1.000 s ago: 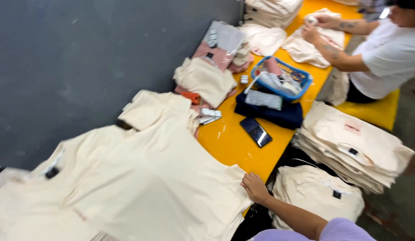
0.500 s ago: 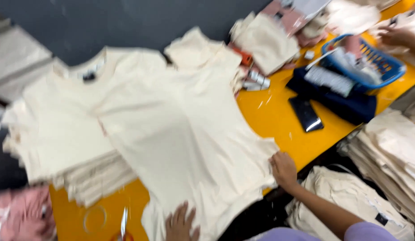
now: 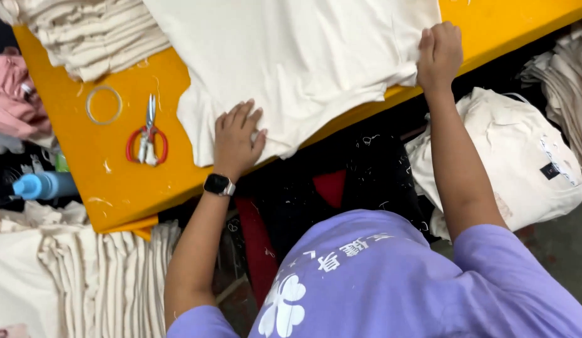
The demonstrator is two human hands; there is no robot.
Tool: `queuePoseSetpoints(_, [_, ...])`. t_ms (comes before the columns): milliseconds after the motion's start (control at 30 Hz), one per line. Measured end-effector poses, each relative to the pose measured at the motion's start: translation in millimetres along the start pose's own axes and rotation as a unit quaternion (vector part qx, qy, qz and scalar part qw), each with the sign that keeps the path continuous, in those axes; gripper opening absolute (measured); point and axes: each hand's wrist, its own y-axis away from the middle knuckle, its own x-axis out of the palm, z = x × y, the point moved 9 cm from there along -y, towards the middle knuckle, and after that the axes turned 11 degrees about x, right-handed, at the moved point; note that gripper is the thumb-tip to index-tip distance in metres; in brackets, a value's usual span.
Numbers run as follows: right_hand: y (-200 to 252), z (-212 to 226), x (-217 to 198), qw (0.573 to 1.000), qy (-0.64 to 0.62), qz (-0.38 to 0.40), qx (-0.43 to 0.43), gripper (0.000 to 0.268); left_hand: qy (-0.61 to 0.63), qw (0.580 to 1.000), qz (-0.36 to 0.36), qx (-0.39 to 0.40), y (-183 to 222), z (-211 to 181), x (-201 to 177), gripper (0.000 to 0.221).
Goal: Trimming excess threads from white t-shirts using nippers and scissors, then folding and stacking them.
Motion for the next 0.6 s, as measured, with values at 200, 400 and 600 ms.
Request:
queuePoseSetpoints(200, [1.2,12.1,-7.3,1.000,-0.007,-0.020,-0.021,0.060,-0.027,0.998,-0.059,0.026,7.9,-3.1,-1.0,0.042])
queuePoseSetpoints(400, [4.1,-4.2,-1.9,0.998,-0.007,-0.044,-0.036,0.055,-0.023,0.997,-0.064,0.026,8.4,-4.2,-0.3,0.041])
queuePoseSetpoints(600, [4.6,-11.9,2.0,0.997,-0.012,-0.054,-0.047,0.050,-0.029,0.997,-0.067,0.024,10.1,-3.9,-0.8,0.040])
